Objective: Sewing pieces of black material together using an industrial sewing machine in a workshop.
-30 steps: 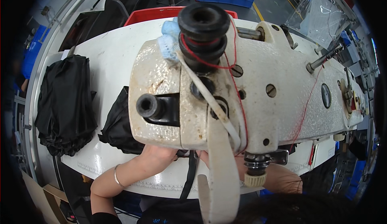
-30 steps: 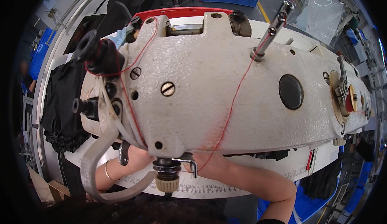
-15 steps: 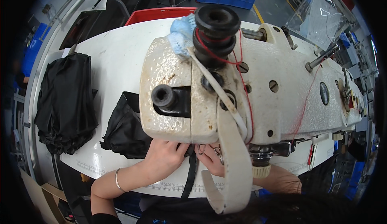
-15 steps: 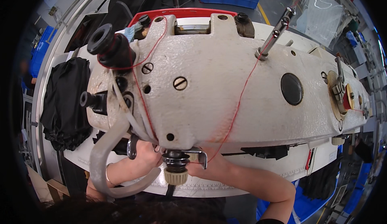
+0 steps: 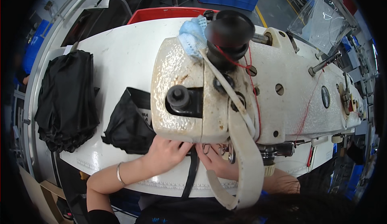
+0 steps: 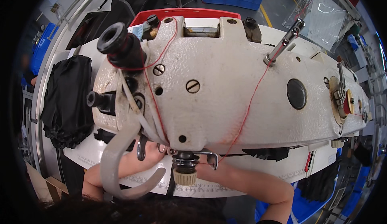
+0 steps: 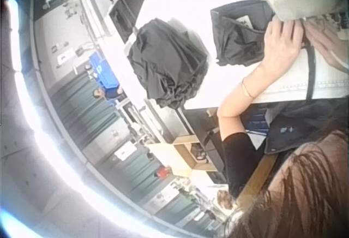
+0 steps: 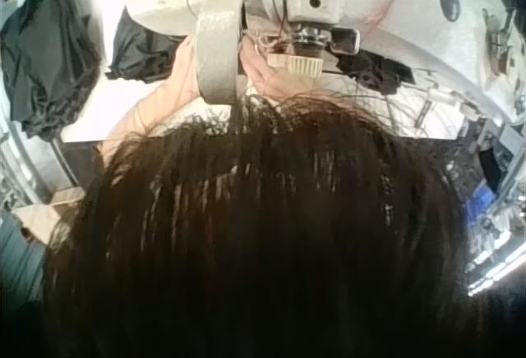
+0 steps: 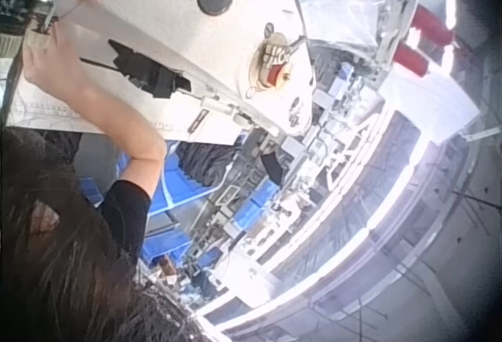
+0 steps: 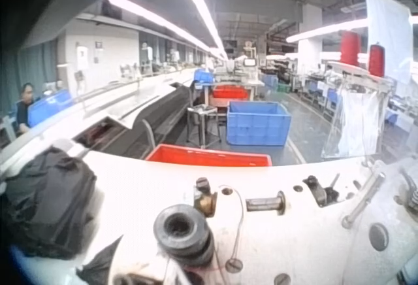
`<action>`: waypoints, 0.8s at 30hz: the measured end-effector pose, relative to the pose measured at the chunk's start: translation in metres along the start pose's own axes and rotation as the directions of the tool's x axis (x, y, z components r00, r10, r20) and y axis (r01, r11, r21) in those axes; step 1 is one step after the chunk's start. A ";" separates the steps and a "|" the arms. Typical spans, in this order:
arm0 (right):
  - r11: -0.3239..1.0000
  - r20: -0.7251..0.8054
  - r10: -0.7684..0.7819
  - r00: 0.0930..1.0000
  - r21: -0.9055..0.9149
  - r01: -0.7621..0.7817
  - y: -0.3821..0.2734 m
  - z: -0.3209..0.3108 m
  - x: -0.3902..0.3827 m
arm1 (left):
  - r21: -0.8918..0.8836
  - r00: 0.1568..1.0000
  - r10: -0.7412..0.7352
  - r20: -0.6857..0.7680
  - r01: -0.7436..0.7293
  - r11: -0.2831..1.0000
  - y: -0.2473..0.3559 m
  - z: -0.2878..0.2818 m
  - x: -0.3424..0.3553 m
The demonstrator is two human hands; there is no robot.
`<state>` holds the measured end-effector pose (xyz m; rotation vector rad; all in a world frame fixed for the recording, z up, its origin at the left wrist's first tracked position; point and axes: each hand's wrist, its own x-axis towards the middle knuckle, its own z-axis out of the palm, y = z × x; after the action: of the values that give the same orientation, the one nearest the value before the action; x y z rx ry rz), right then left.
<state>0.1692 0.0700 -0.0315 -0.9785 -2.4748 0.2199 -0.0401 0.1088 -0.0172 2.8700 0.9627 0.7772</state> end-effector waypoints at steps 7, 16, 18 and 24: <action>0.944 -0.115 0.202 0.973 0.287 -0.162 0.005 0.020 -0.002 | -0.063 0.999 0.032 0.042 -0.029 0.998 -0.022 0.002 0.009; 0.617 0.384 -0.198 0.902 -0.666 0.419 0.008 -0.020 0.005 | -0.046 0.994 0.108 0.011 -0.107 0.993 -0.027 0.009 0.006; 0.582 0.431 -0.212 0.877 -0.665 0.467 0.005 -0.024 0.003 | -0.038 0.991 0.128 0.049 -0.126 0.991 -0.023 0.004 0.005; 0.497 0.417 -0.207 0.885 -0.734 0.462 0.007 -0.012 0.004 | -0.108 0.993 -0.106 0.061 0.112 0.988 0.000 -0.034 0.026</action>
<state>0.1763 0.0776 -0.0215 -0.7406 -2.9970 -1.1349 -0.0380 0.1192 0.0243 2.7039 1.0250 0.7147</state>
